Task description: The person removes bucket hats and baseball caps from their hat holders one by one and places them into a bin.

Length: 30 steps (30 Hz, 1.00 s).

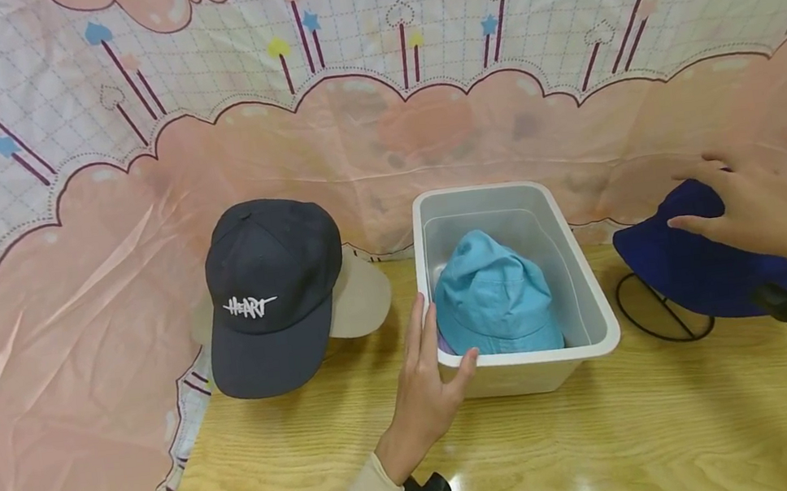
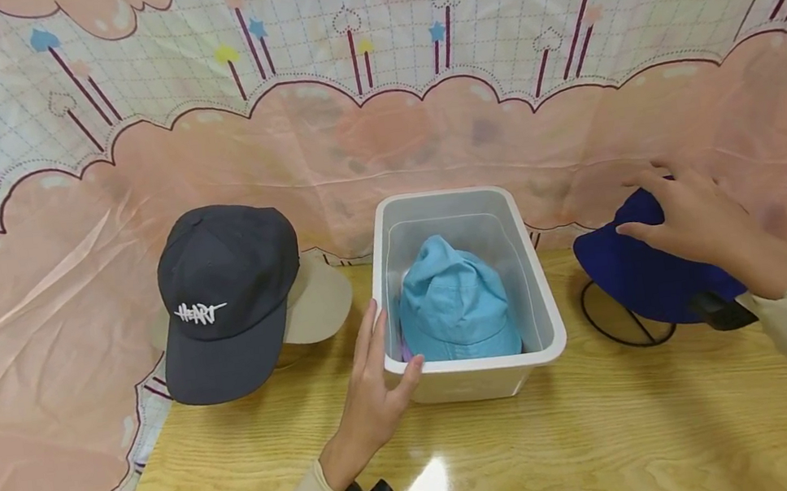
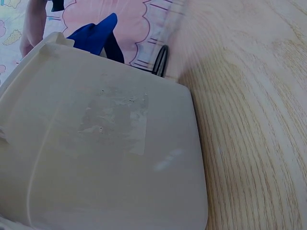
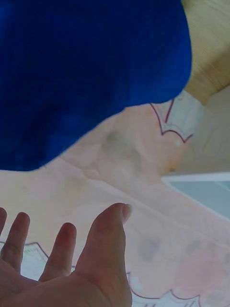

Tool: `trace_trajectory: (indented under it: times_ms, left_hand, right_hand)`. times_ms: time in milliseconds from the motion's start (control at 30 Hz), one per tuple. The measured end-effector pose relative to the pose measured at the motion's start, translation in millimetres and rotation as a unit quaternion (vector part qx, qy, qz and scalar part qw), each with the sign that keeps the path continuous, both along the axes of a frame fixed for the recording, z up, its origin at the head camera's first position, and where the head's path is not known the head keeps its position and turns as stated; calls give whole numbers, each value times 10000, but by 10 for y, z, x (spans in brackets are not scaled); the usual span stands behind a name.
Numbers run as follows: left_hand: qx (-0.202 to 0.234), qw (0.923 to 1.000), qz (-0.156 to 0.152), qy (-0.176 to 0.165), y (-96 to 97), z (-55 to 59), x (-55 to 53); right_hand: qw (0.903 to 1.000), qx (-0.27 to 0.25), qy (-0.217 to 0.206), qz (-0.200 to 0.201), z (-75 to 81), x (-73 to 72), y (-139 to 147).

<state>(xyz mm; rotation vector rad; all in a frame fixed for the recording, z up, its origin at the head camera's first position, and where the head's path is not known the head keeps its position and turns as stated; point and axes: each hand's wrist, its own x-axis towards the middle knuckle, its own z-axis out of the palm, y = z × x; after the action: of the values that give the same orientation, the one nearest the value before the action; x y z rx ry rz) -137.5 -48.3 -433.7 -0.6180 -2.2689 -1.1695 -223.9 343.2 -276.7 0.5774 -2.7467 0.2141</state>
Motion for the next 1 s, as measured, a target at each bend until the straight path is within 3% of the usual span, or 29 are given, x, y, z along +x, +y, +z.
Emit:
trace_trajectory:
  times_ms: [533,833,1000]
  left_hand:
    - [-21,10000,32,-6,0,-12,-1]
    - [-49,10000,52,-26,7,-1,-1]
    - [-59,10000,51,-8,12,0,7]
  right_hand:
    - [9937,37,-792,-790,-117,-73,337]
    - [9944,188,-770,-698,-193,-126,469]
    - [9965,108,-489,-667,-203,-128,475]
